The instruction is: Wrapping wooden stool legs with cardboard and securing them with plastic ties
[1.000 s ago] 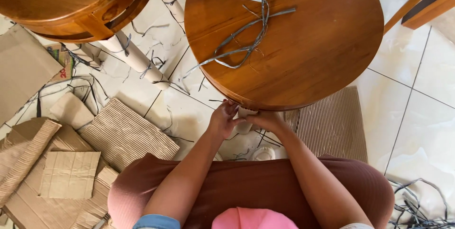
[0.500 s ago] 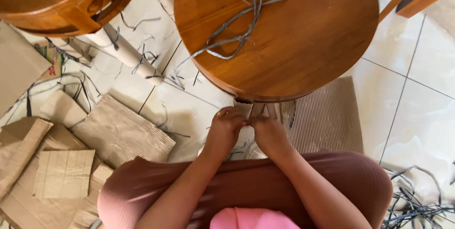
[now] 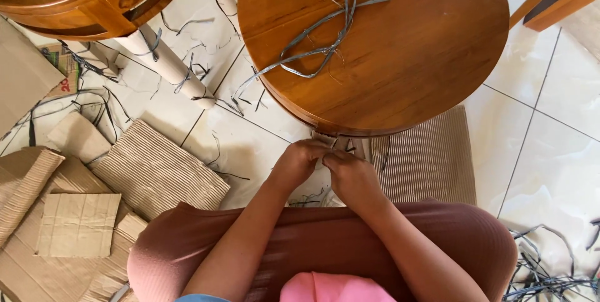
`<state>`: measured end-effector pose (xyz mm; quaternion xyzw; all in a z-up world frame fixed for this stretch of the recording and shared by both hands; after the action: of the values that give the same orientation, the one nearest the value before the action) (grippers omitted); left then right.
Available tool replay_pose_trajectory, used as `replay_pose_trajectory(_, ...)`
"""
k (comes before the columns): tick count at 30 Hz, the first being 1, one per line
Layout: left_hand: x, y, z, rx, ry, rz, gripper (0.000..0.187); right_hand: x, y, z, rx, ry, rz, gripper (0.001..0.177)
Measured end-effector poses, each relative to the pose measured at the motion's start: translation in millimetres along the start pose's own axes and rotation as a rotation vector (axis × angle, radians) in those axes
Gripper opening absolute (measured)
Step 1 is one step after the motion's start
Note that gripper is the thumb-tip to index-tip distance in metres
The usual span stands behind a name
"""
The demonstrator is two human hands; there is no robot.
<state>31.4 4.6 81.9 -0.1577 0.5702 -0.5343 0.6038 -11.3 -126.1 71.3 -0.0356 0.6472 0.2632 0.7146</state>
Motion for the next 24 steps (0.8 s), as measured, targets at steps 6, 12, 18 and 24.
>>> replay_pose_trajectory(6,5,21,-7,-0.152,0.045,-0.147,0.018,-22,8,8,0.068,-0.224,0.24,0.007)
replay_pose_trajectory(12,14,35,-14,-0.185,-0.024,-0.12,0.012,-1,-10,6,0.055,-0.288,0.316,0.008)
replay_pose_trajectory(18,8,25,-13,-0.224,-0.151,0.231,0.009,27,-20,2,-0.001,-0.307,0.215,0.021)
replay_pose_trajectory(24,1,35,-15,-0.251,-0.198,0.356,0.007,25,-15,7,-0.003,-0.271,0.016,0.021)
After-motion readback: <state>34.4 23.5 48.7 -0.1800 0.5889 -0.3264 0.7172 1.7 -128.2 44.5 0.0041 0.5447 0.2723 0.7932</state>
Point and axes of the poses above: each hand's wrist, its own z-axis towards the middle knuckle, its own x-axis out of the palm, y = z × x, the point moved 5 cm from there along z, towards the middle knuckle, and after that the axes turned 1 degree about -x, right-handed, at the moved point
